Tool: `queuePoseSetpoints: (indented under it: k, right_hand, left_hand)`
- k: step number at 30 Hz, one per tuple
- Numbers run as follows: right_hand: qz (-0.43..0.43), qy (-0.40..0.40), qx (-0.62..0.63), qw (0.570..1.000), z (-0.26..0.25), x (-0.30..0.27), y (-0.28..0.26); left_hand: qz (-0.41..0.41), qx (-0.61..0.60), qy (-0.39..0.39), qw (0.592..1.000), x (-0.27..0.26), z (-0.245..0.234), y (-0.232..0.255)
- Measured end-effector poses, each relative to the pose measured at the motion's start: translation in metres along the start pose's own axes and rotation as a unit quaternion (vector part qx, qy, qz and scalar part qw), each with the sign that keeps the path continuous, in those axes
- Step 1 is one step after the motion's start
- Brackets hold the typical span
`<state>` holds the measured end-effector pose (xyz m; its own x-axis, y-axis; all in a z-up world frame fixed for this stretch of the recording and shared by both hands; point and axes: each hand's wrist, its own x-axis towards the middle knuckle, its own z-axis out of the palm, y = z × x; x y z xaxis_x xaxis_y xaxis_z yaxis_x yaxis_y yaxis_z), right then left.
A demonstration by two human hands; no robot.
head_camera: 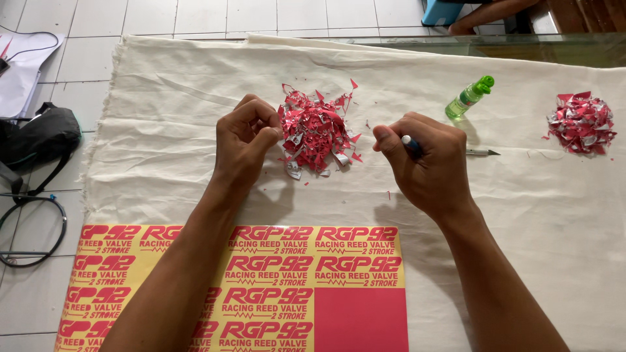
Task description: The person uses a craft knife to cut out individual logos from a sheet of red and yellow stickers. They carefully trace the outlines of the text and shapes, then peel away the excess material and place the cut pieces into a pile.
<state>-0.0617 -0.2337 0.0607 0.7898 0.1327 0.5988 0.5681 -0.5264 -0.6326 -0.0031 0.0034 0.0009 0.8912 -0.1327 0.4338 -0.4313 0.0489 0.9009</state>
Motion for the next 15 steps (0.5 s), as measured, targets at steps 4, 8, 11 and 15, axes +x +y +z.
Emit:
queuePoseSetpoints:
  k: [4,8,11,15]
  right_hand:
    - [0.0,-0.002,-0.007,1.0,-0.0013,-0.0001,0.0002]
    - [-0.004,-0.001,-0.007,1.0,-0.0026,0.0015,-0.0018]
    - [-0.004,0.001,-0.003,1.0,-0.0033,0.002,-0.0028]
    - [-0.008,0.003,-0.005,1.0,-0.0036,0.0019,-0.002]
  left_hand:
    - [-0.004,-0.003,-0.006,1.0,0.0002,0.0001,0.0013]
    - [0.007,-0.003,-0.014,1.0,0.0001,0.0003,0.0018]
    - [0.004,-0.009,-0.011,1.0,-0.0004,0.0011,0.0041]
    - [-0.003,-0.018,-0.007,1.0,-0.0006,0.0019,0.0038]
